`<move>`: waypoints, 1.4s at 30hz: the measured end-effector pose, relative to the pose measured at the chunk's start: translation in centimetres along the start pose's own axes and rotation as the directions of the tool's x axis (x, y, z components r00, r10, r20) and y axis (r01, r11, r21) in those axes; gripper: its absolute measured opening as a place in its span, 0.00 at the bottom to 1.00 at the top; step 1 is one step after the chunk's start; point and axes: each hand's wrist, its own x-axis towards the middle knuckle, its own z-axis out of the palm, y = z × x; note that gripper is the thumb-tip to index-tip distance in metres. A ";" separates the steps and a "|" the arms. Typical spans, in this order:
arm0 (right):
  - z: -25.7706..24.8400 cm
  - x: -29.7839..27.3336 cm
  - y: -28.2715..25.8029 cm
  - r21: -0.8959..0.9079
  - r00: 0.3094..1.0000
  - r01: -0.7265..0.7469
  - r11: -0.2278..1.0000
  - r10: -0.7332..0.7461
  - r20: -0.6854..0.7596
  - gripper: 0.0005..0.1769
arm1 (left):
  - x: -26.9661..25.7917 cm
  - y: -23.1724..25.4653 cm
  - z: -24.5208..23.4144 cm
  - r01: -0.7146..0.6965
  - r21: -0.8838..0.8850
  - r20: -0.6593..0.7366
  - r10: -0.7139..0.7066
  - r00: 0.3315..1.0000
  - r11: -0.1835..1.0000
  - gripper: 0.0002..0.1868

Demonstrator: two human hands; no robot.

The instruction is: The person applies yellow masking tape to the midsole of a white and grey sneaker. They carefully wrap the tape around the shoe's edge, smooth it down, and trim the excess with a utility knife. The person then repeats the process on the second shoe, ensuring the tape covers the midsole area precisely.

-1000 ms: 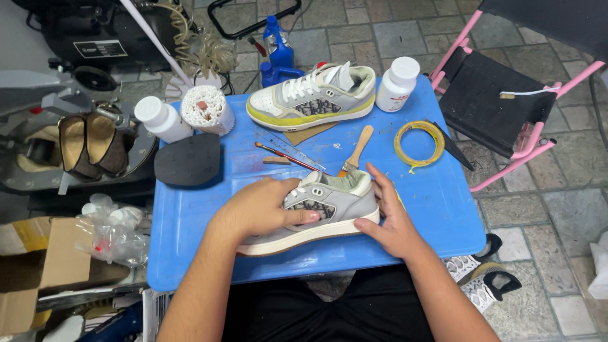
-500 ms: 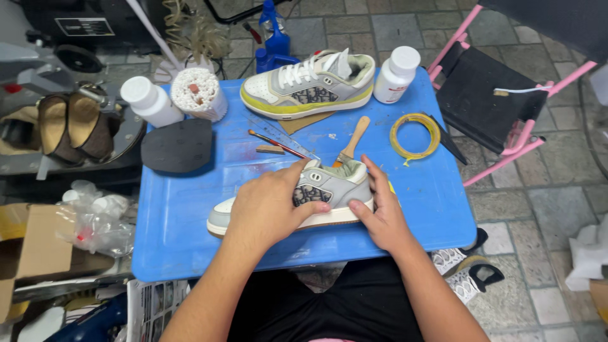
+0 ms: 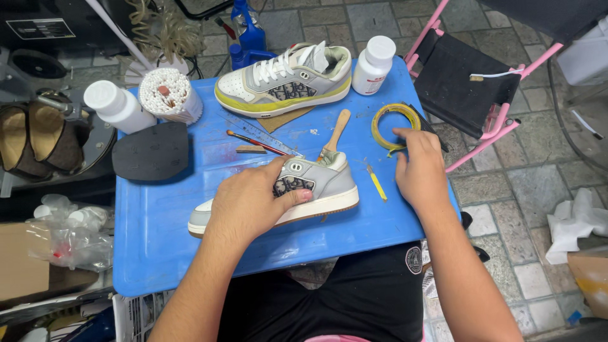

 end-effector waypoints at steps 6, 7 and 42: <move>0.8 0.8 -0.2 -0.136 0.998 0.000 0.991 0.009 0.068 0.26 | 0.2 -0.1 -0.1 -0.022 0.005 -0.008 0.022 1.000 1.000 0.48; 0.8 0.9 -0.3 -0.125 0.997 -0.021 0.992 0.031 0.074 0.26 | 0.0 -0.1 -0.1 -0.027 0.001 -0.022 0.027 0.999 1.000 0.48; -0.1 -4.8 -4.6 0.817 0.977 -0.104 0.566 0.210 -0.022 0.29 | -1.3 -5.3 3.5 0.036 -0.961 -0.015 -0.182 0.983 0.273 0.32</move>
